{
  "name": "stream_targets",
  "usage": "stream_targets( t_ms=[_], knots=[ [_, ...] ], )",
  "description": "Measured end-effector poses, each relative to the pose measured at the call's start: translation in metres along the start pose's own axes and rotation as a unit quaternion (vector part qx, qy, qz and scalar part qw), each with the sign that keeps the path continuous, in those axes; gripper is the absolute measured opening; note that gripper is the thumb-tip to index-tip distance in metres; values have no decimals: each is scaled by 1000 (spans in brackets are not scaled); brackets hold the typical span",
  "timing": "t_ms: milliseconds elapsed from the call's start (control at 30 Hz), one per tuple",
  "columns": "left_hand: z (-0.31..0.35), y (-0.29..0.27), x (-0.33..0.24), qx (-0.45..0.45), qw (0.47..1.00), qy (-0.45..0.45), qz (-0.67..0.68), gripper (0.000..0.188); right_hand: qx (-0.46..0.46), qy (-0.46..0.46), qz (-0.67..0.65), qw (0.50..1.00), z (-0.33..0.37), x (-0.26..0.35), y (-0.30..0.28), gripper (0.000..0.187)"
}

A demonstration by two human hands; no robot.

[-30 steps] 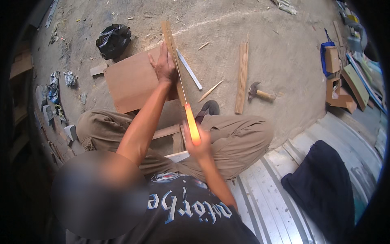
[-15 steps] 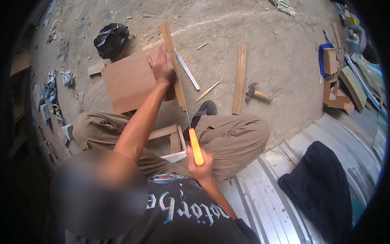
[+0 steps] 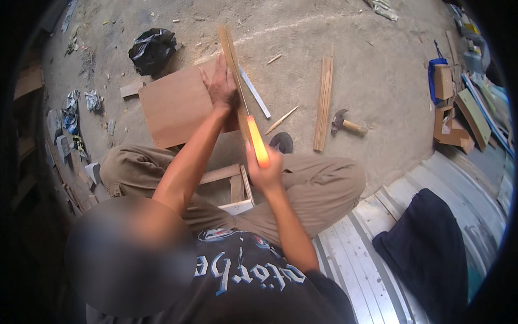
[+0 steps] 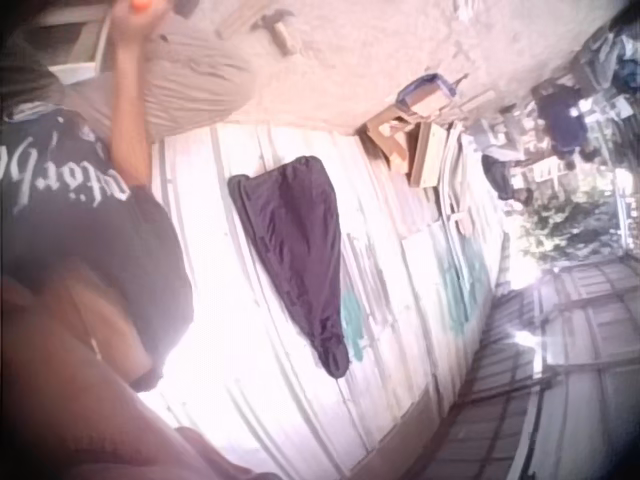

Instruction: The person uses a hand saw to cut a wooden stick, then assembles a small wooden box by fitting the cut pieces into a frame and securing them with a hammer. The person works on the ground in a cluttered outdoor area.

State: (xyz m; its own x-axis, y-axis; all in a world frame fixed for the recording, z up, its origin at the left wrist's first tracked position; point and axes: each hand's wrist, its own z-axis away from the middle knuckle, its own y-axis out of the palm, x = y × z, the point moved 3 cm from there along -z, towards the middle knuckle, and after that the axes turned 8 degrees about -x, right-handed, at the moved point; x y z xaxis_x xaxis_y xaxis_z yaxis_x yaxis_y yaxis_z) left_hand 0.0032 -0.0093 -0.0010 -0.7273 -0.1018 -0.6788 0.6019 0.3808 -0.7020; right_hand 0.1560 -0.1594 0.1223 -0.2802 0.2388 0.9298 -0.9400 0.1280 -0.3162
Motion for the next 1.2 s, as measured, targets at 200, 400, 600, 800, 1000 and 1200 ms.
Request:
stream_targets(
  t_ms=[200, 400, 600, 800, 1000, 1200],
  knots=[
    [-3, 3, 8, -28, 1000, -4, -12, 55, 1, -18, 28, 999, 47, 23, -20, 19],
    [1, 4, 8, -26, 1000, 16, 2, 55, -25, -14, -20, 999, 14, 5, 4, 20],
    [-1, 2, 8, -16, 1000, -20, 14, 56, -17, -10, 16, 1000, -42, 13, 35, 32],
    [-47, 16, 30, -27, 997, -77, -3, 53, -5, -9, 47, 999, -38, 33, 39, 28],
    [-80, 12, 7, -47, 985, -163, -25, 46, -32, -9, 6, 999, -39, 28, 40, 33],
    [-65, 21, 19, -100, 989, -113, -12, 36, -4, -27, 41, 999, -18, 18, 30, 23]
  ],
)
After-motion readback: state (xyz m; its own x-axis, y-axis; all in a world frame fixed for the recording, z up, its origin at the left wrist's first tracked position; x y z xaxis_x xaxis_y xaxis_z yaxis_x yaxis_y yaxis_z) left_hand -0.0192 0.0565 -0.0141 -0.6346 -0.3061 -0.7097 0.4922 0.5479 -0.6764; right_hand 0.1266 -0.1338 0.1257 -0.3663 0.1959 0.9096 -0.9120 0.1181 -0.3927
